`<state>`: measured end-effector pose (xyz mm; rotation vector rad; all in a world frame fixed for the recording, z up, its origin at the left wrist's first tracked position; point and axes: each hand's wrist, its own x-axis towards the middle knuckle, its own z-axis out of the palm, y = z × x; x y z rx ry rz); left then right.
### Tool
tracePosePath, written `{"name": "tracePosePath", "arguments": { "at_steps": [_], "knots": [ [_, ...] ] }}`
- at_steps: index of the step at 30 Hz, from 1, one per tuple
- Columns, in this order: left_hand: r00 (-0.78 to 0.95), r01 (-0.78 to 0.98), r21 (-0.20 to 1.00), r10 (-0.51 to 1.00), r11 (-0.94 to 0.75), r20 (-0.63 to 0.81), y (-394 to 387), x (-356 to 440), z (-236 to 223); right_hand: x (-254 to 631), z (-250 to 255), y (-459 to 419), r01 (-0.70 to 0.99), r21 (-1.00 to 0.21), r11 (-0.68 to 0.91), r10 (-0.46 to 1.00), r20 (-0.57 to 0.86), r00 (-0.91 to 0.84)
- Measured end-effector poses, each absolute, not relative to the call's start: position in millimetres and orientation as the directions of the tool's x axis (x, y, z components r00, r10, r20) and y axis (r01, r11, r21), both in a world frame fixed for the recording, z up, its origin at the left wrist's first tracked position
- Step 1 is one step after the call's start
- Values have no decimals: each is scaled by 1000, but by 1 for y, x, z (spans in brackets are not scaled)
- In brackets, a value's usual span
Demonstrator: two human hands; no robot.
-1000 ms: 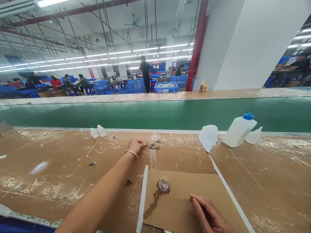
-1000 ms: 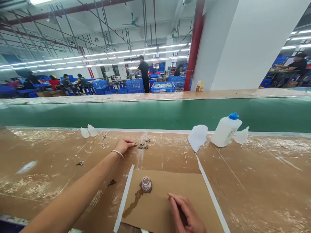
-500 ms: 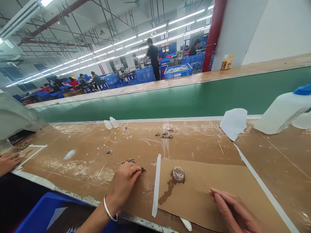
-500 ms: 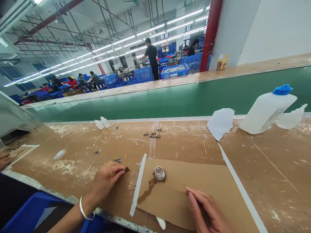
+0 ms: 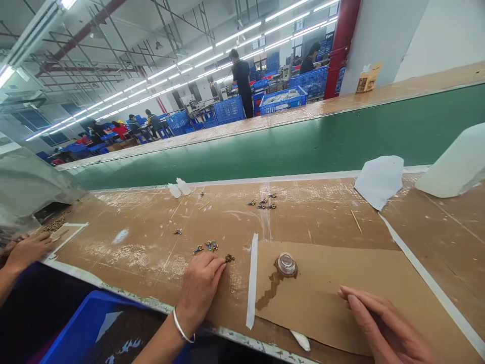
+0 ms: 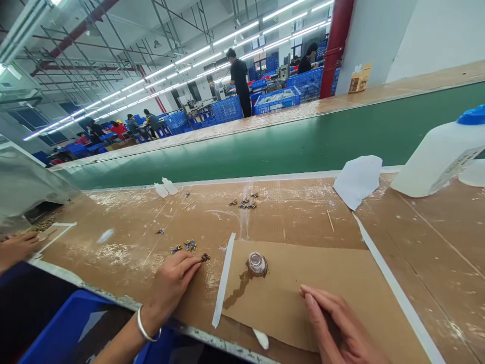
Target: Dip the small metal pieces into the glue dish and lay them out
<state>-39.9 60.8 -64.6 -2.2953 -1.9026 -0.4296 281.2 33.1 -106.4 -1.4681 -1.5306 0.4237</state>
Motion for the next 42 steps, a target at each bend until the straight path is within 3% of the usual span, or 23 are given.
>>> {"name": "tracePosePath", "arguments": {
  "at_steps": [4,9,17,31,33,37,39,42],
  "knots": [
    [246,968,-35,909,-249,338,60,-39,-65,278,-97,34,622,-751,220,896,408,175],
    [308,951,-93,868,-296,390,55,-40,-67,272,-80,33,642,-724,250,868,462,183],
    [364,931,-99,887,-351,285,61,-46,-67,267,-70,32,550,-825,130,905,326,275],
    [282,959,-30,929,-283,239,65,-40,-61,261,-65,27,457,-882,115,913,275,301],
    [253,962,43,941,-269,224,57,-36,-58,262,-68,29,486,-861,152,906,318,280],
    [200,925,296,968,-238,152,36,-28,-57,265,-76,31,554,-790,261,876,435,207],
    [202,926,270,951,-263,235,28,-26,-61,265,-77,30,565,-778,275,873,448,192],
    [243,941,129,892,-312,381,22,-26,-68,264,-75,29,567,-784,254,879,431,203]
  ]
}}
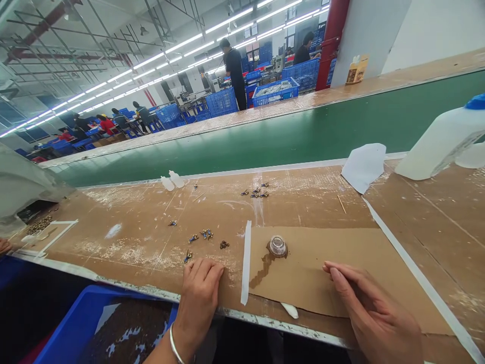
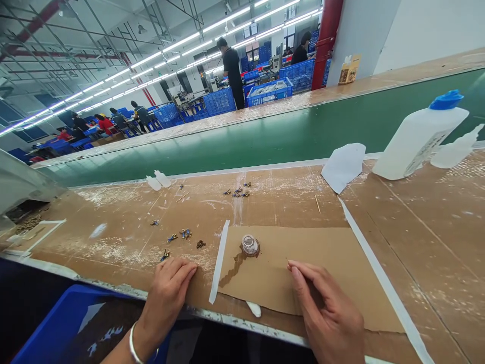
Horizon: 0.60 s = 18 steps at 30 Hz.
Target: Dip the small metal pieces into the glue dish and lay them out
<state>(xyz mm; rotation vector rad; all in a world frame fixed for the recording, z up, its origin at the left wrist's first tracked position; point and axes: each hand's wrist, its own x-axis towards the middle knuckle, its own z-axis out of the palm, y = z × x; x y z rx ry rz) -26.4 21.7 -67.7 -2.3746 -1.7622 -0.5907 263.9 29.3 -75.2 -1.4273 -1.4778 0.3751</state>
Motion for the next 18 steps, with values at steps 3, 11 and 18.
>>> {"name": "tracePosePath", "arguments": {
  "at_steps": [3,11,18],
  "knots": [
    [223,957,73,872,-281,436,21,-25,-69,265,-74,29,562,-789,247,881,424,209],
    [227,967,4,876,-253,426,23,-29,-69,254,-62,27,502,-846,182,888,360,285],
    [180,954,142,885,-263,430,15,-37,-69,260,-67,28,588,-786,191,889,392,235]
  ]
}}
